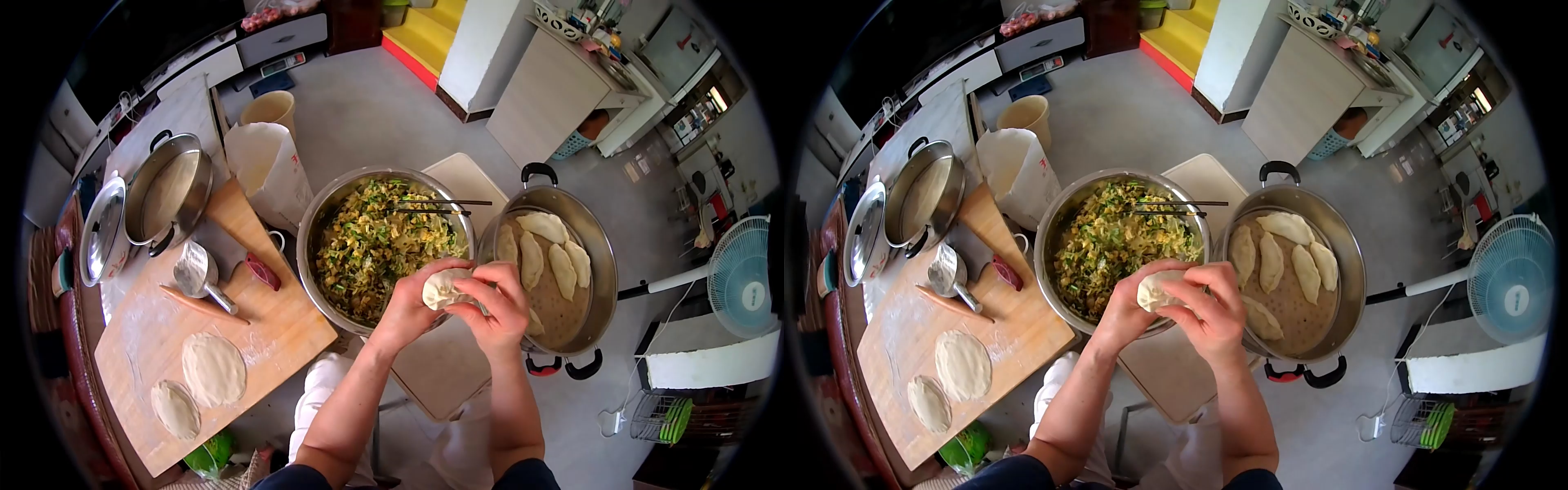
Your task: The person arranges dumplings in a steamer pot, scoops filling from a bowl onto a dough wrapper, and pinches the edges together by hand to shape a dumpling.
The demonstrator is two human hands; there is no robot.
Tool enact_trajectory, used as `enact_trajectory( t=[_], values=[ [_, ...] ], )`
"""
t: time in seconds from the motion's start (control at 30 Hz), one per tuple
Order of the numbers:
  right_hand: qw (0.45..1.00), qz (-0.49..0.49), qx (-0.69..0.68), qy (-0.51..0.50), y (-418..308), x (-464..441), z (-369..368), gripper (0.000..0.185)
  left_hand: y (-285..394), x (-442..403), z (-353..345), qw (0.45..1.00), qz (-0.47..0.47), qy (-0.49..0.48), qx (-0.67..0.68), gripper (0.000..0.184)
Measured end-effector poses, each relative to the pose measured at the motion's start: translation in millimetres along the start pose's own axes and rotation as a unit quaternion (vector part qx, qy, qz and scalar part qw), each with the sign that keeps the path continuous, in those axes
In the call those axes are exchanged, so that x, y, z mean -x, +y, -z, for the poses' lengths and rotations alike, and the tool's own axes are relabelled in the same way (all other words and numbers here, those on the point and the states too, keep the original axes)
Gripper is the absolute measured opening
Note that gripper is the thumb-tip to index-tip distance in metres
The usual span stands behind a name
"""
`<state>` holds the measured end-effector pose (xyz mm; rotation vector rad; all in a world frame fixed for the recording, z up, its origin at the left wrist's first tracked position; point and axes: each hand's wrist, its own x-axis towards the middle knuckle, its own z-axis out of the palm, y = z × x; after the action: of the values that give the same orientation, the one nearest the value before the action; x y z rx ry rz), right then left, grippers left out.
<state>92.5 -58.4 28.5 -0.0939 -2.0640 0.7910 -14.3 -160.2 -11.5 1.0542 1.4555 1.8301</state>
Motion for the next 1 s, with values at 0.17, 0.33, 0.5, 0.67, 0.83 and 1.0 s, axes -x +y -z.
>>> enact_trajectory(
  t=[0.17, 0.33, 0.5, 0.67, 0.83, 1.0],
  values=[
    [0.999, -0.012, -0.024, -0.024, 2.6, -1.2, -3.1, 0.033, -1.9, 1.7, -1.2, 1.0, 0.005, 0.003, -0.029, 0.043],
    [0.999, -0.006, -0.009, -0.04, 1.7, -3.6, -3.9, 0.031, -3.3, 1.9, -2.1, 0.998, -0.016, 0.022, -0.054, 0.046],
    [0.999, 0.048, 0.011, -0.017, 6.8, -0.5, -10.2, 0.027, -2.9, 1.4, -3.4, 0.999, -0.024, 0.022, -0.044, 0.044],
    [0.997, 0.066, 0.038, -0.002, 9.5, 2.0, -13.0, 0.029, -4.2, 1.2, -5.5, 0.998, -0.022, 0.025, -0.046, 0.043],
    [0.999, 0.02, 0.014, -0.021, 4.8, 0.0, -7.6, 0.031, -4.8, 1.3, -0.6, 0.998, -0.011, 0.027, -0.058, 0.043],
    [0.998, 0.042, 0.028, -0.038, 6.4, -0.4, -9.5, 0.032, -6.5, 1.1, -0.8, 0.998, -0.006, 0.026, -0.053, 0.041]
  ],
)
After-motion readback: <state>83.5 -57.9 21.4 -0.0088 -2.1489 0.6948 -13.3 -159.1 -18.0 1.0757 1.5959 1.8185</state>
